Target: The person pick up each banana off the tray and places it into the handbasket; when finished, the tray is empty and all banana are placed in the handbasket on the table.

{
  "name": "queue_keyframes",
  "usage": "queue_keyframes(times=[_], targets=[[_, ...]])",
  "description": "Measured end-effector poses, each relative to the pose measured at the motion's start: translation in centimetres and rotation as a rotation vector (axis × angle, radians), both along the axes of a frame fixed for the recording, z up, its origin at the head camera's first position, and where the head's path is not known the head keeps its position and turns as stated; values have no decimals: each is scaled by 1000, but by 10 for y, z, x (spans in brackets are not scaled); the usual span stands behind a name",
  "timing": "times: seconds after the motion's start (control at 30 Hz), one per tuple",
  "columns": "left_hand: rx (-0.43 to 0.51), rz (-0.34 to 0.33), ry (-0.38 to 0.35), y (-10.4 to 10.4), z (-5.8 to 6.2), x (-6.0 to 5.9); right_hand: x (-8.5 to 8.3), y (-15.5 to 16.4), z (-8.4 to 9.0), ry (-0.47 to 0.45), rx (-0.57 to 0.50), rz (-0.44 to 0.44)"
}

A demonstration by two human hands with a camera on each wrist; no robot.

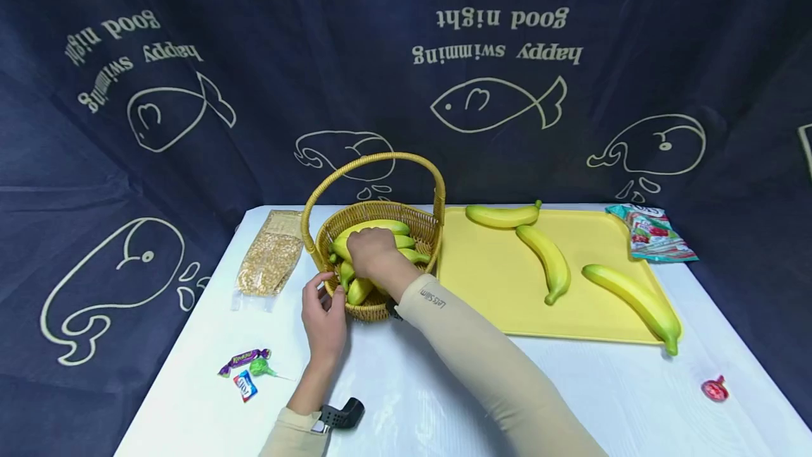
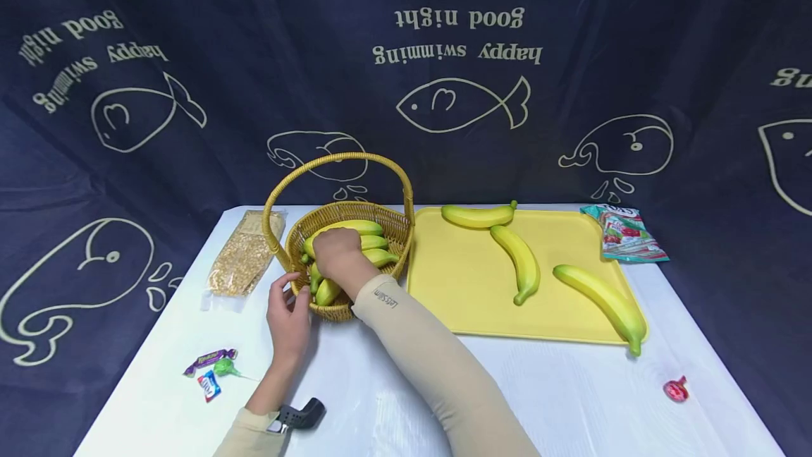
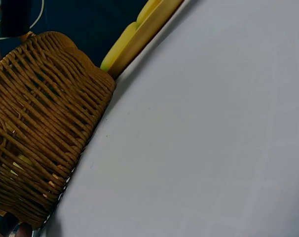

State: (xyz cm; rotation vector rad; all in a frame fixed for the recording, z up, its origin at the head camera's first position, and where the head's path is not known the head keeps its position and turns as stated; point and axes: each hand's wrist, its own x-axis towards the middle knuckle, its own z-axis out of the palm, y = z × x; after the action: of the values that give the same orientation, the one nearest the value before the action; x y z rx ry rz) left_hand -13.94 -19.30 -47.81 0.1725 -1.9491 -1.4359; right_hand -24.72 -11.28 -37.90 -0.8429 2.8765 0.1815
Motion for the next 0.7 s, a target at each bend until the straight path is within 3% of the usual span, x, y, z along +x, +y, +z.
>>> queue_keyframes(times=[0.3,0.5,0.7], targets=[[33,-13,-35,-11,-27,-12,3,-8,0,-146,-70,21],[6,2,-29,-13,-26,-12,-3,-5,0,-316,-135,64],[14,-4,-28,-12,-25,-11,-5,-2,0,-400,-215,71]])
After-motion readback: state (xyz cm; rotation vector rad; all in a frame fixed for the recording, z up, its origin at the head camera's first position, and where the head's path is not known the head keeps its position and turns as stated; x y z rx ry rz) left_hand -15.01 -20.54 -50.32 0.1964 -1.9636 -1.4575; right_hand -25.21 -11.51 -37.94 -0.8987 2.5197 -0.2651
